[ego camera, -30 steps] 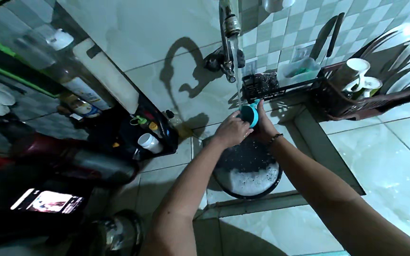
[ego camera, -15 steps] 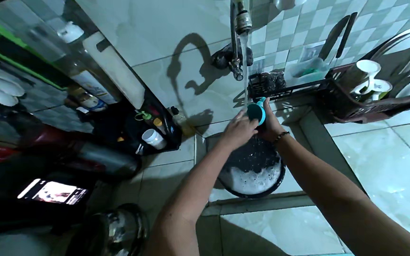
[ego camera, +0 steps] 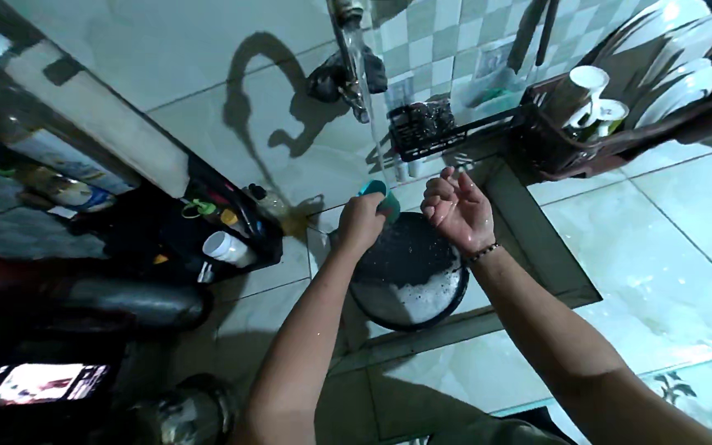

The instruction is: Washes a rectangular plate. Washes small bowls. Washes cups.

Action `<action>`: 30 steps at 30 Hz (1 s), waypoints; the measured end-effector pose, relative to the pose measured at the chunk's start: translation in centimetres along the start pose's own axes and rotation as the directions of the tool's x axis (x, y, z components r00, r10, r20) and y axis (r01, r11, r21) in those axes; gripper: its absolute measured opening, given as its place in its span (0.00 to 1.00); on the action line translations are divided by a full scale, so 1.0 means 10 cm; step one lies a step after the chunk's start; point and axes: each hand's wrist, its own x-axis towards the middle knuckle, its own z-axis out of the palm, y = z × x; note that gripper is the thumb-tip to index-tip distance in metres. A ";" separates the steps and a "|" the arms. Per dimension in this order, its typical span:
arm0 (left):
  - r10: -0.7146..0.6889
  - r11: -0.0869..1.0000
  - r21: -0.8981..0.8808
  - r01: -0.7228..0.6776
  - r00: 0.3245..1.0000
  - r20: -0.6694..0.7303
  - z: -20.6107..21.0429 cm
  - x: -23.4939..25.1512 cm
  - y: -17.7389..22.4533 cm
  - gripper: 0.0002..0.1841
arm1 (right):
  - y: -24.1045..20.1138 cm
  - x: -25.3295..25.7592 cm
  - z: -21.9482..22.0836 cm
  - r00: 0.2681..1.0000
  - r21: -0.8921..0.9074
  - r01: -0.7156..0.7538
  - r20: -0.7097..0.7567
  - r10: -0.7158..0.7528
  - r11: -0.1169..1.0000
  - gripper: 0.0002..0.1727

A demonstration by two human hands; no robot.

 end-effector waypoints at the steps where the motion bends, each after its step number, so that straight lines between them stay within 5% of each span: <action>1: -0.013 1.000 0.004 0.013 1.000 0.012 0.00 -0.01 0.03 0.13 | 0.02 -0.01 0.05 1.000 0.036 0.005 0.029 -0.006 0.999 0.18; 8: -0.077 0.996 -0.033 0.078 0.997 0.028 -0.04 0.00 0.06 0.15 | 0.13 -0.04 0.17 0.994 0.251 -0.010 0.112 -0.019 0.968 0.10; 13: -0.059 0.998 -0.010 0.059 0.998 0.015 -0.05 0.02 0.05 0.13 | 0.25 -0.14 0.20 0.994 0.183 0.069 0.072 -0.084 0.981 0.12; 23: -0.068 0.998 -0.002 0.068 0.997 0.029 -0.06 0.05 0.10 0.14 | 0.28 -0.06 0.34 0.999 0.558 0.026 0.024 -0.048 0.829 0.13; 25: -0.052 0.998 -0.043 0.052 0.999 0.011 -0.06 0.05 0.06 0.13 | 0.28 -0.13 0.23 0.998 0.266 0.046 0.020 -0.053 0.963 0.13; 27: -0.064 0.996 -0.068 0.064 0.998 -0.008 -0.08 0.06 0.08 0.13 | 0.27 -0.19 0.14 0.970 -0.344 0.070 -0.197 -0.145 0.936 0.14; 29: -0.121 0.984 -0.135 0.117 0.992 -0.021 -0.11 0.06 0.13 0.15 | 0.31 -0.18 -0.06 0.917 -0.836 -0.041 -0.249 -0.312 0.548 0.13; 30: -0.152 0.975 -0.167 0.146 0.988 -0.028 -0.11 0.07 0.15 0.16 | 0.32 -0.18 -0.19 0.926 -0.952 -0.094 -0.191 -0.326 0.293 0.23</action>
